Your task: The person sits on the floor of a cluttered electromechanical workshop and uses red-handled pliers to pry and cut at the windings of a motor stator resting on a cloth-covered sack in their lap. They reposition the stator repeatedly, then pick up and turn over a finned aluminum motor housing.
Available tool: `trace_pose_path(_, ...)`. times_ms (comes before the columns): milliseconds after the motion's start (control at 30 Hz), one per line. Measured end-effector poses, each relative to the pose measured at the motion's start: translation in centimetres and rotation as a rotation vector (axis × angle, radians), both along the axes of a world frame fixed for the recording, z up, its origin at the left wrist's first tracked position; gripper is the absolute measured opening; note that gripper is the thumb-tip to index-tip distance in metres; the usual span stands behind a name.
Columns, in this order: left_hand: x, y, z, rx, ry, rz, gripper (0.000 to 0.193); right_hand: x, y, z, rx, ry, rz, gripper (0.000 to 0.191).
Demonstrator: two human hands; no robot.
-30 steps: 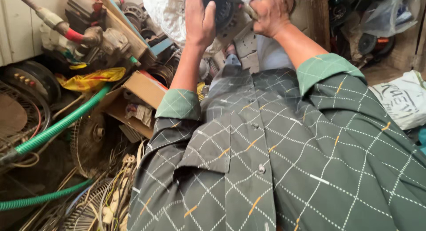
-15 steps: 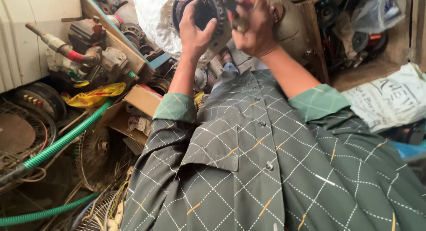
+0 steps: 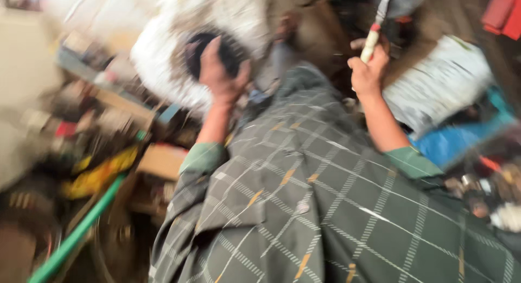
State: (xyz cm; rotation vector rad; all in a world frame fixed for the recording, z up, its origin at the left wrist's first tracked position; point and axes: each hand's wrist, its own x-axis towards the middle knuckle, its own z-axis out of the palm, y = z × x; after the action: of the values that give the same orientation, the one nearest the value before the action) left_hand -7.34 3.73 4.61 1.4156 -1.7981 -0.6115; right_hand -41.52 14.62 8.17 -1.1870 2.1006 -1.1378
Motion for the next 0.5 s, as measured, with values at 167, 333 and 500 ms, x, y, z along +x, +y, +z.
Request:
trace_pose_path(167,1.1,-0.4,-0.3,0.055,0.101,0.007,0.069,-11.4,0.9,0.1,0.114,0.324,-0.279,0.033)
trace_pose_path(333,2.9,-2.5,-0.5,0.154,0.184,-0.053,0.057,-21.9,-1.7,-1.0,0.344,0.591,-0.368,0.051)
trace_pose_path(500,4.7,-3.6,-1.1,0.205,0.247,-0.106,0.053,-25.7,-3.8,0.1,0.454,0.67,-0.276,0.054)
